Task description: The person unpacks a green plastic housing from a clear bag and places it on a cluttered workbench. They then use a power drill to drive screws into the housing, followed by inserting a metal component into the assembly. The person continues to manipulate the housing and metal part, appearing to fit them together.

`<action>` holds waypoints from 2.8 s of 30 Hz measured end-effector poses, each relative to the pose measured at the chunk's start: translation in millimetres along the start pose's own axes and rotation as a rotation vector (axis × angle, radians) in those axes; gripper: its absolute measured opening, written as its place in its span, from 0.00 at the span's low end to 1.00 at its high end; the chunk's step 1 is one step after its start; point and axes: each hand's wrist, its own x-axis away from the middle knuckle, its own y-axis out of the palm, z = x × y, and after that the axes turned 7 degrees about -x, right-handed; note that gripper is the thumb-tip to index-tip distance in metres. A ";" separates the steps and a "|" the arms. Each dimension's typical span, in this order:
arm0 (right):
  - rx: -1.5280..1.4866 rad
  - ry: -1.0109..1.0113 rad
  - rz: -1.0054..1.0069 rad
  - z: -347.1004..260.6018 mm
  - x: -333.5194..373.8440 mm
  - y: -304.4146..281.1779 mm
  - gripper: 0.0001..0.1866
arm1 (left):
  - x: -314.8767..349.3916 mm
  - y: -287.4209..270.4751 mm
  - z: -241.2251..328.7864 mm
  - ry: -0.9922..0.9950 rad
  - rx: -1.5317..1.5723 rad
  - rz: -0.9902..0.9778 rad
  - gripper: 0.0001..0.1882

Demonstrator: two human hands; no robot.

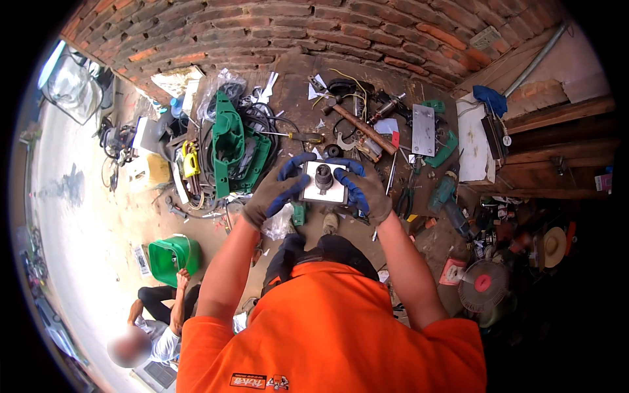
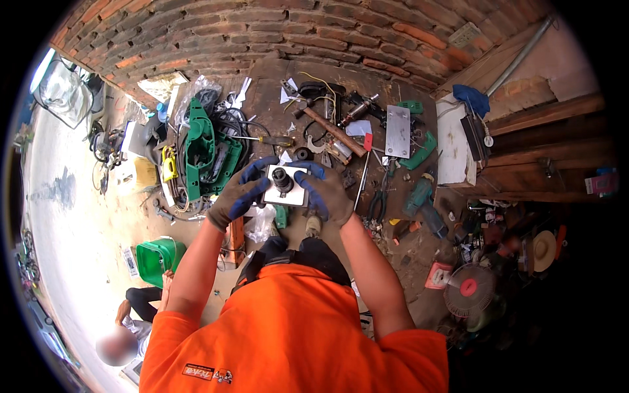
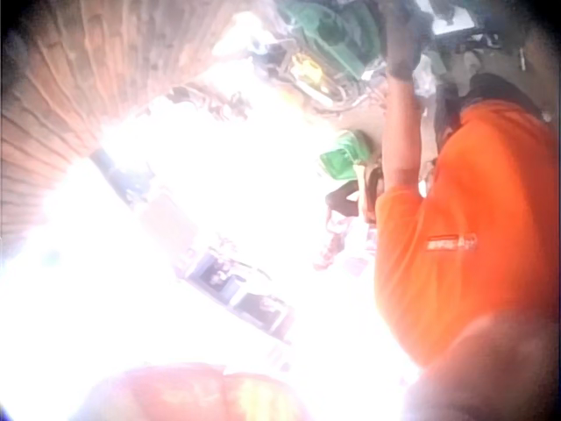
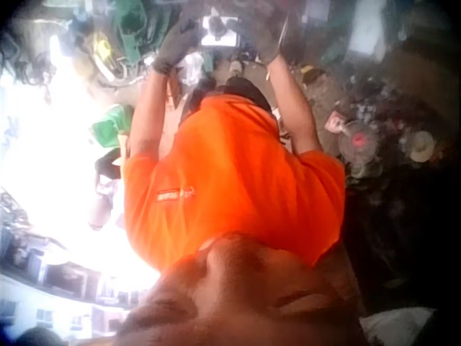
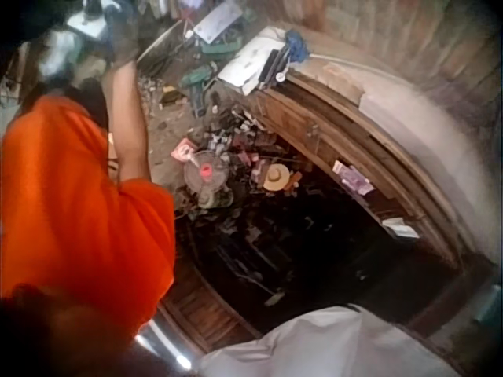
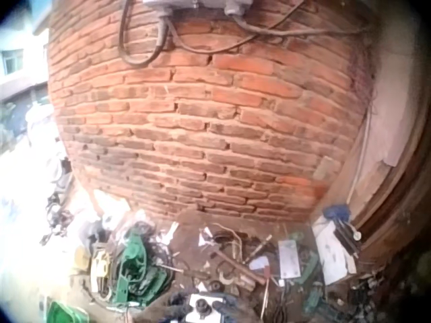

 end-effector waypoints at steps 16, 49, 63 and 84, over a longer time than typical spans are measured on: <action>-0.086 0.209 -0.214 -53.6 24.9 30.2 0.50 | 31.8 13.8 3.2 0.118 -0.067 -0.068 0.51; -0.159 0.221 -0.110 -63.6 35.6 52.1 0.49 | 55.5 29.2 1.9 0.120 0.195 0.051 0.38; -0.284 0.521 -0.604 -24.7 -38.7 113.1 0.46 | 127.3 -20.6 -20.8 -0.086 0.932 -0.191 0.43; 0.491 0.583 -0.016 100.6 -190.7 163.6 0.33 | 179.3 -89.6 -8.7 0.448 0.961 0.303 0.40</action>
